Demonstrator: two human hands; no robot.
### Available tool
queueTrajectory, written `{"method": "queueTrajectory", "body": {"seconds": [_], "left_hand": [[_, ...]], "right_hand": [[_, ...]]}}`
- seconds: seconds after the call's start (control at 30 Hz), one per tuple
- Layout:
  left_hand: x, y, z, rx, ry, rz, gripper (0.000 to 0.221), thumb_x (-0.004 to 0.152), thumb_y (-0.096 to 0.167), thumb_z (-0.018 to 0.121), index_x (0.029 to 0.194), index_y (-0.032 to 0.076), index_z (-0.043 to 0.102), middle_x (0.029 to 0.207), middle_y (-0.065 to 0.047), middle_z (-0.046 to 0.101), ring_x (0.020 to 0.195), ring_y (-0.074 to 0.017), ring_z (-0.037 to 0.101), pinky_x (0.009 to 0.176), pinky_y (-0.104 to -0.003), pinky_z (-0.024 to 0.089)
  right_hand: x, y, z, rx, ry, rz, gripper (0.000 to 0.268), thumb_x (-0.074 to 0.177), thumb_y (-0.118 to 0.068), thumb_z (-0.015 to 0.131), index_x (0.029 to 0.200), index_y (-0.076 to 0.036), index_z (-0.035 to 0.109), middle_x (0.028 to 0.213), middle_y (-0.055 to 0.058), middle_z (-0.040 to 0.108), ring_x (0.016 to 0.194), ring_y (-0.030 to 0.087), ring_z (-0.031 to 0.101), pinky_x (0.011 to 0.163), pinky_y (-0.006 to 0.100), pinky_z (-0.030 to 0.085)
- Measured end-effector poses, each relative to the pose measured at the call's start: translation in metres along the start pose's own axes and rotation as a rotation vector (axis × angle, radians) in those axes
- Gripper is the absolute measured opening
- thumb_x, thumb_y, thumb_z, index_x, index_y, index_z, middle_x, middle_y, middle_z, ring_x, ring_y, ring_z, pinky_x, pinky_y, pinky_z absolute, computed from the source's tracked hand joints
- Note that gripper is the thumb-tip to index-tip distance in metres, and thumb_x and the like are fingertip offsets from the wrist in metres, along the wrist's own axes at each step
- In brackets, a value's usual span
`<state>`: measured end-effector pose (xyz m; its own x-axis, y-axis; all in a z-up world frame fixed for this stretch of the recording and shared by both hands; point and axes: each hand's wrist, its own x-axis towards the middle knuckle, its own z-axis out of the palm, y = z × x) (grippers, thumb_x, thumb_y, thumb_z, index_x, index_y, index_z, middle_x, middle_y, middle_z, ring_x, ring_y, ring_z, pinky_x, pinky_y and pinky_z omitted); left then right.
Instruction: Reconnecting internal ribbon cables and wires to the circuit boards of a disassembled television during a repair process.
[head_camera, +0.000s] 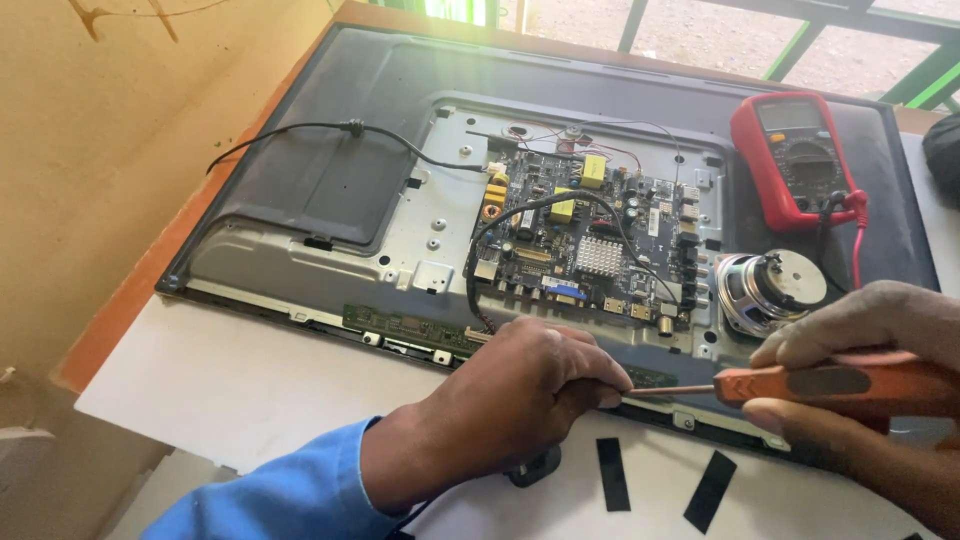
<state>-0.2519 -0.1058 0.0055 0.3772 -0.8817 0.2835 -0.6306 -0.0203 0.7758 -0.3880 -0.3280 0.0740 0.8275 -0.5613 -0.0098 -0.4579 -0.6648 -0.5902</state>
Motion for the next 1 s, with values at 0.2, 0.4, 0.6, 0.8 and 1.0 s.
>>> {"method": "queueTrajectory", "body": {"seconds": [0.2, 0.4, 0.6, 0.8, 1.0], "left_hand": [[-0.001, 0.007, 0.009, 0.079, -0.070, -0.094, 0.022, 0.100, 0.006, 0.056, 0.106, 0.004, 0.077, 0.101, -0.012, 0.075, 0.092, -0.0322, 0.069, 0.071, -0.042, 0.054], [-0.006, 0.003, 0.024, 0.357, -0.044, -0.110, 0.027, 0.105, 0.017, 0.051, 0.092, 0.011, 0.074, 0.089, -0.008, 0.052, 0.091, -0.0308, 0.050, 0.056, -0.052, 0.045], [-0.004, 0.001, 0.026, 0.367, -0.086, -0.155, 0.027, 0.105, 0.019, 0.053, 0.090, 0.011, 0.074, 0.088, -0.008, 0.053, 0.092, -0.0308, 0.049, 0.059, -0.052, 0.045], [-0.002, -0.003, 0.025, 0.310, -0.108, -0.211, 0.029, 0.102, 0.012, 0.051, 0.093, 0.012, 0.079, 0.091, -0.009, 0.058, 0.094, -0.0323, 0.052, 0.066, -0.052, 0.047], [0.000, -0.008, 0.026, 0.312, -0.099, -0.202, 0.026, 0.101, 0.012, 0.056, 0.090, 0.012, 0.080, 0.088, -0.009, 0.059, 0.089, -0.0319, 0.054, 0.064, -0.049, 0.048]], "right_hand": [[-0.006, -0.038, -0.007, -0.233, 0.000, -0.496, 0.020, 0.063, -0.042, 0.092, 0.065, -0.027, 0.078, 0.050, -0.011, 0.078, 0.043, 0.009, 0.062, 0.048, 0.026, 0.048], [0.004, -0.062, -0.003, -0.587, -0.241, -0.205, 0.024, 0.068, -0.058, 0.087, 0.080, -0.043, 0.073, 0.066, -0.022, 0.085, 0.060, -0.004, 0.081, 0.062, 0.024, 0.055], [0.013, -0.055, 0.001, -0.579, -0.282, -0.477, 0.026, 0.075, -0.055, 0.081, 0.089, -0.037, 0.068, 0.069, -0.008, 0.077, 0.065, 0.021, 0.069, 0.065, 0.037, 0.051], [0.015, -0.076, 0.003, -0.605, -0.388, -0.376, 0.019, 0.074, -0.047, 0.078, 0.080, -0.032, 0.068, 0.063, -0.006, 0.076, 0.062, 0.017, 0.069, 0.065, 0.032, 0.051], [0.013, -0.095, 0.003, -0.654, -0.431, -0.304, 0.019, 0.078, -0.047, 0.078, 0.085, -0.032, 0.068, 0.065, -0.005, 0.076, 0.063, 0.017, 0.065, 0.066, 0.031, 0.049]]}}
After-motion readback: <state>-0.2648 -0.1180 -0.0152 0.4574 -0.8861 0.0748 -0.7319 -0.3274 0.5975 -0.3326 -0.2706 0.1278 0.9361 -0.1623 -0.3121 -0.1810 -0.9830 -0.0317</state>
